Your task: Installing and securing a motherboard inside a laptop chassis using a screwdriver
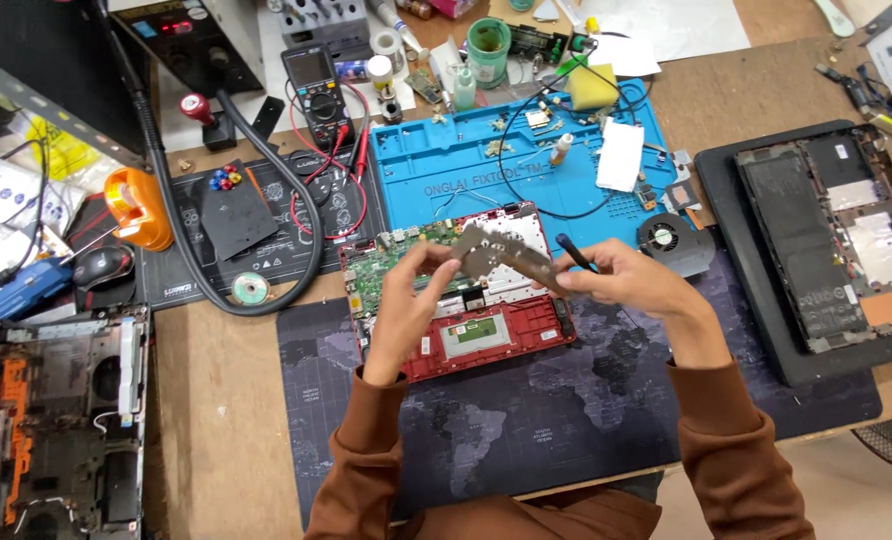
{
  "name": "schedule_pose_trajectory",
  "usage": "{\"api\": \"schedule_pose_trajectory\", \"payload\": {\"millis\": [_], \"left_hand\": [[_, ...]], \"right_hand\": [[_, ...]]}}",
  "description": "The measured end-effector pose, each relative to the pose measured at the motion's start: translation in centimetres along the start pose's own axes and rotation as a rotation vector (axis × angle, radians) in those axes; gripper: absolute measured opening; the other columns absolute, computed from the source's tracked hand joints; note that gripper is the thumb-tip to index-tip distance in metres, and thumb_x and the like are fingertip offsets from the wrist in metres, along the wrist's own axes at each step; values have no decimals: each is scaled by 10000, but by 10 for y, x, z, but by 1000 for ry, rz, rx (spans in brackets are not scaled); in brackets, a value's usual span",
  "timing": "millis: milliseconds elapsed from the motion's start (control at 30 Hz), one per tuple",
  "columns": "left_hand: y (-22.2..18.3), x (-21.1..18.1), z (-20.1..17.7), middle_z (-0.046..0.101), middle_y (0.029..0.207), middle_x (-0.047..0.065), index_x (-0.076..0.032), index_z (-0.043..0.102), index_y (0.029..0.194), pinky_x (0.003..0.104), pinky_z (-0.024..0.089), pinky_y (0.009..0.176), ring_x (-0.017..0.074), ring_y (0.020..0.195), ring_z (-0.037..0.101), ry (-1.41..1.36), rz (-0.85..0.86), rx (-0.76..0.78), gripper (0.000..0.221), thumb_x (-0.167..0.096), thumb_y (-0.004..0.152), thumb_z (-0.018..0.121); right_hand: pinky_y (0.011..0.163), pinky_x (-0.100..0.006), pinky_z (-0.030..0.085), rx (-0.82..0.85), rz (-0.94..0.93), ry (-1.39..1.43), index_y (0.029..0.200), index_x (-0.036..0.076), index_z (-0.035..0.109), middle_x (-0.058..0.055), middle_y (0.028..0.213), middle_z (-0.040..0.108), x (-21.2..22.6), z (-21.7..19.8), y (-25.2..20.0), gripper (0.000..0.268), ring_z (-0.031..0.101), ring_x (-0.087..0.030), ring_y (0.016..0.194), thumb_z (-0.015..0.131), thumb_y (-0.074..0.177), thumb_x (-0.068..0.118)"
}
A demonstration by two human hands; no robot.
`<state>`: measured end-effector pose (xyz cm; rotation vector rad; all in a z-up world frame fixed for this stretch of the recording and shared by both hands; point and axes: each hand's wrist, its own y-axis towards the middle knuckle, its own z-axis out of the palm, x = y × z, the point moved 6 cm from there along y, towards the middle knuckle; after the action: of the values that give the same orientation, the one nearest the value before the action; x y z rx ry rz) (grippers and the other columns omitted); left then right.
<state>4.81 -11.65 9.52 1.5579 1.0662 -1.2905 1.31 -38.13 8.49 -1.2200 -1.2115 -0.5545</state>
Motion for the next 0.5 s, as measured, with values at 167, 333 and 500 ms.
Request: {"api": "schedule_pose_trajectory", "payload": {"millis": [167, 333, 500], "left_hand": [[-19, 1, -32, 694, 832, 93, -70, 716, 992, 359, 505, 846, 181, 831, 634, -163, -126, -58, 88, -145, 970, 677], [-37, -10, -60, 677, 947, 137, -37, 634, 1198, 361, 508, 876, 224, 869, 643, -240, -245, -111, 236, -115, 976, 618], [-59, 24, -80, 700, 787, 149, -22, 642, 1250, 359, 552, 773, 215, 744, 672, -175, -224, -130, 343, -44, 913, 702]], "right_hand": [[385, -213, 314, 51, -66, -7, 1075, -41, 759, -108, 679, 664, 31, 26, 20, 198, 408, -80, 389, 649, 952, 68], [702, -319, 474, 132, -121, -124, 1003, 5, 788, -133, 769, 710, 38, 51, 33, 177, 637, -215, 661, 631, 975, 80], [752, -315, 486, 158, -153, -244, 927, 42, 811, -69, 745, 737, 49, 75, 41, 116, 634, -168, 704, 710, 933, 100]]}}
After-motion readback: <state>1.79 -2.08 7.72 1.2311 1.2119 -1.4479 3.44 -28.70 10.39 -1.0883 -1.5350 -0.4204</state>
